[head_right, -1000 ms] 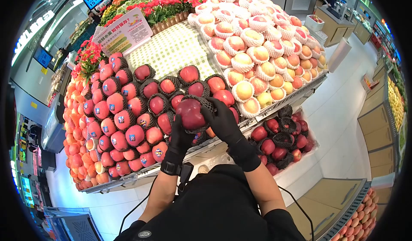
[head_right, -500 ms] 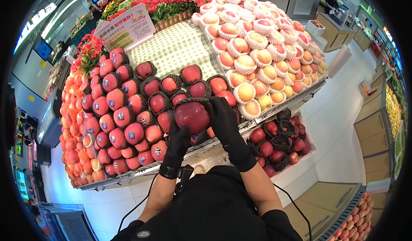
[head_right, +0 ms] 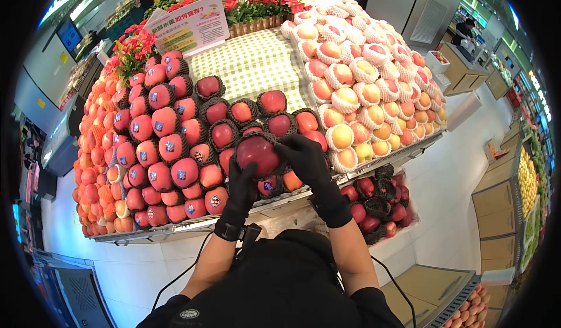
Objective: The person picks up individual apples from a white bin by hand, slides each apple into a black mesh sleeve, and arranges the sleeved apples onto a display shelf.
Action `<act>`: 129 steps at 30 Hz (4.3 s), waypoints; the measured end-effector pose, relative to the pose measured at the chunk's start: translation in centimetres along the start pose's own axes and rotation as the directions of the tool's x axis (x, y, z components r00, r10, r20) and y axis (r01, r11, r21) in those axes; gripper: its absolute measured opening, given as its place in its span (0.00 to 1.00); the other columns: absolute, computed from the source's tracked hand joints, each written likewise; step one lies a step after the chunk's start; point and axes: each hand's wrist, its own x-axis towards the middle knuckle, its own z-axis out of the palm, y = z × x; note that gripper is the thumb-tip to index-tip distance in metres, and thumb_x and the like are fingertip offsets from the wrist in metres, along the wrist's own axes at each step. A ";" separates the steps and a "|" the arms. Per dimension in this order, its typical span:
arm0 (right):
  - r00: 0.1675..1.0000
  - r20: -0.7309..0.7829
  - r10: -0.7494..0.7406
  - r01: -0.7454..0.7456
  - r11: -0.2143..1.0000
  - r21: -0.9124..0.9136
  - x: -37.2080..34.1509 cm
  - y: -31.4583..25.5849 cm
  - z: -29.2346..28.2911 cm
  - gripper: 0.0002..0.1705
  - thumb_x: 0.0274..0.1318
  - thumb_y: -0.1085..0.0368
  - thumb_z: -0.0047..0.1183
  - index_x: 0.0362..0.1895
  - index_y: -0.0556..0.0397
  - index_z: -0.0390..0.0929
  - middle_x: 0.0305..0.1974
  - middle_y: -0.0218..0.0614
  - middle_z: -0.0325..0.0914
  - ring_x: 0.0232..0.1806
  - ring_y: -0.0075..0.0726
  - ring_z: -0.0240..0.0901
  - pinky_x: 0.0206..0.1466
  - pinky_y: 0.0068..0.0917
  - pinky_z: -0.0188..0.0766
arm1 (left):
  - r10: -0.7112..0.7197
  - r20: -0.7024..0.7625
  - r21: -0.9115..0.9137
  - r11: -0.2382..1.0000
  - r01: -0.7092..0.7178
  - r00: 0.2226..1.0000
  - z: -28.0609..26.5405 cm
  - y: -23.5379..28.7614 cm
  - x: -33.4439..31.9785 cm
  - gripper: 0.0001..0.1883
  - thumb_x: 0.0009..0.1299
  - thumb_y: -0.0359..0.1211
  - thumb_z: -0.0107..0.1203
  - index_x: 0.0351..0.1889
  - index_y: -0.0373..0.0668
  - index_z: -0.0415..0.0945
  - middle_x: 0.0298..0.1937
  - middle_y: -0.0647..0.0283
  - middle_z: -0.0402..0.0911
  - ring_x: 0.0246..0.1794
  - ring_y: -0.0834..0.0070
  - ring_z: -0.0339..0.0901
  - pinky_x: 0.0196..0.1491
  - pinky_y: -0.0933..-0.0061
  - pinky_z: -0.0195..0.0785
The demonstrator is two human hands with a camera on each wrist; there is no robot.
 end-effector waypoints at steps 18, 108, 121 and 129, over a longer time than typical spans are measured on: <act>0.960 -0.029 0.277 -0.267 0.944 0.195 -0.5 0.3 5.5 0.19 0.64 0.57 0.53 0.50 0.57 0.78 0.32 0.34 0.79 0.30 0.22 0.75 0.33 0.23 0.72 | -0.006 -0.010 0.057 0.998 0.007 1.000 -2.3 4.0 1.0 0.34 0.62 0.26 0.62 0.65 0.39 0.59 0.60 0.57 0.70 0.59 0.67 0.71 0.60 0.64 0.69; 0.994 -0.078 0.072 -0.050 0.966 0.254 -0.2 -2.1 15.7 0.37 0.63 0.60 0.51 0.71 0.54 0.51 0.65 0.40 0.60 0.60 0.39 0.67 0.56 0.33 0.74 | 0.085 0.348 0.268 0.945 -0.186 0.933 -9.2 10.8 1.7 0.45 0.62 0.30 0.65 0.73 0.40 0.46 0.70 0.55 0.60 0.67 0.67 0.63 0.66 0.64 0.64; 0.966 0.104 0.235 -0.256 0.919 0.301 4.7 -3.9 12.5 0.34 0.63 0.61 0.52 0.70 0.54 0.55 0.63 0.44 0.63 0.63 0.37 0.62 0.60 0.32 0.70 | -0.066 0.036 -0.049 0.997 0.067 0.997 -9.0 9.7 3.9 0.40 0.64 0.33 0.63 0.71 0.39 0.52 0.65 0.53 0.65 0.64 0.65 0.66 0.62 0.65 0.68; 0.953 0.244 0.182 -0.238 0.946 0.222 6.8 -3.4 11.9 0.55 0.46 0.68 0.66 0.72 0.58 0.42 0.66 0.54 0.54 0.65 0.42 0.60 0.56 0.32 0.74 | 0.098 0.112 0.430 0.892 -0.137 0.989 -5.4 6.9 4.3 0.50 0.61 0.33 0.66 0.75 0.41 0.43 0.70 0.52 0.59 0.68 0.66 0.61 0.64 0.64 0.64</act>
